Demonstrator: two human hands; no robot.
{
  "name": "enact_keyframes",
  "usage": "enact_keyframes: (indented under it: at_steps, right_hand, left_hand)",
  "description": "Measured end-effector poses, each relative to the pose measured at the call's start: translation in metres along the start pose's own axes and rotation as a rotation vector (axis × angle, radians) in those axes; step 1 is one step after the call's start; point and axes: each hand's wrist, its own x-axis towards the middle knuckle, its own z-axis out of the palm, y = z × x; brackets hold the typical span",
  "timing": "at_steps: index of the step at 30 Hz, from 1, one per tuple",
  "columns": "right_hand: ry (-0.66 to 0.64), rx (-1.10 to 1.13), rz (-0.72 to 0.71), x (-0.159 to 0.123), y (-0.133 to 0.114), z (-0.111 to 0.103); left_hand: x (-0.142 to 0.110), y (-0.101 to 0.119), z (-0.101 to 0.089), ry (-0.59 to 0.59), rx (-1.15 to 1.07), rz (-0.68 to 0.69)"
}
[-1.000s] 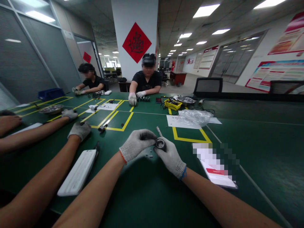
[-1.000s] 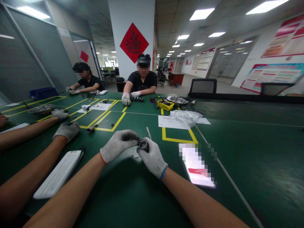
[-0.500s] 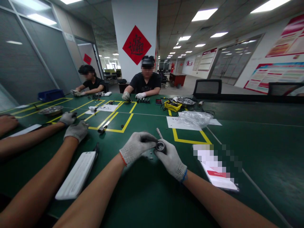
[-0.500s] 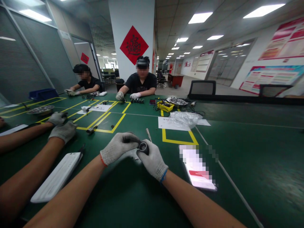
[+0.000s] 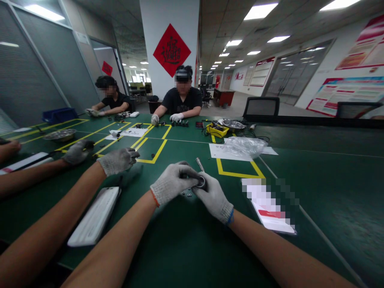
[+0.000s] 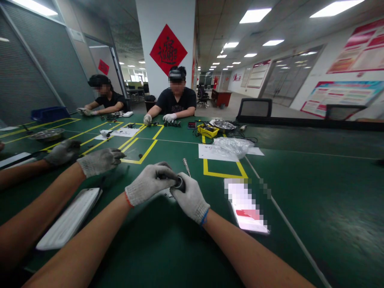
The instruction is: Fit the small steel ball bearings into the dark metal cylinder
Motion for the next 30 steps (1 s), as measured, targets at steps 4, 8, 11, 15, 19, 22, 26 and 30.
enact_keyframes:
  at_steps: [4,8,11,15,19,22,26,30]
  right_hand:
    - [-0.001,-0.009,-0.014,-0.001,-0.002,0.000]
    - [-0.001,-0.010,-0.026,-0.001,-0.003,0.000]
    - [-0.002,-0.019,-0.026,-0.001,-0.003,0.000]
    - [-0.020,-0.027,-0.018,-0.001,-0.004,0.000]
    - [-0.031,-0.014,-0.019,-0.001,-0.004,0.000]
    - [-0.040,-0.017,-0.001,-0.001,-0.003,0.000]
    - [-0.042,-0.053,-0.015,-0.002,-0.003,0.001]
    - [-0.041,-0.069,-0.041,-0.002,-0.006,0.000]
  left_hand:
    - [-0.001,0.004,0.001,0.009,0.104,0.004]
    - [-0.002,0.007,0.001,0.024,0.178,0.012]
    - [-0.003,0.008,0.001,0.019,0.186,0.009]
    - [-0.003,0.008,0.002,-0.015,0.134,0.004]
    - [-0.003,0.010,0.003,-0.040,0.151,-0.039]
    - [-0.003,0.014,0.003,-0.048,0.246,-0.056]
    - [-0.004,0.023,0.003,-0.055,0.413,-0.057]
    - [-0.005,0.021,0.009,0.022,0.379,-0.122]
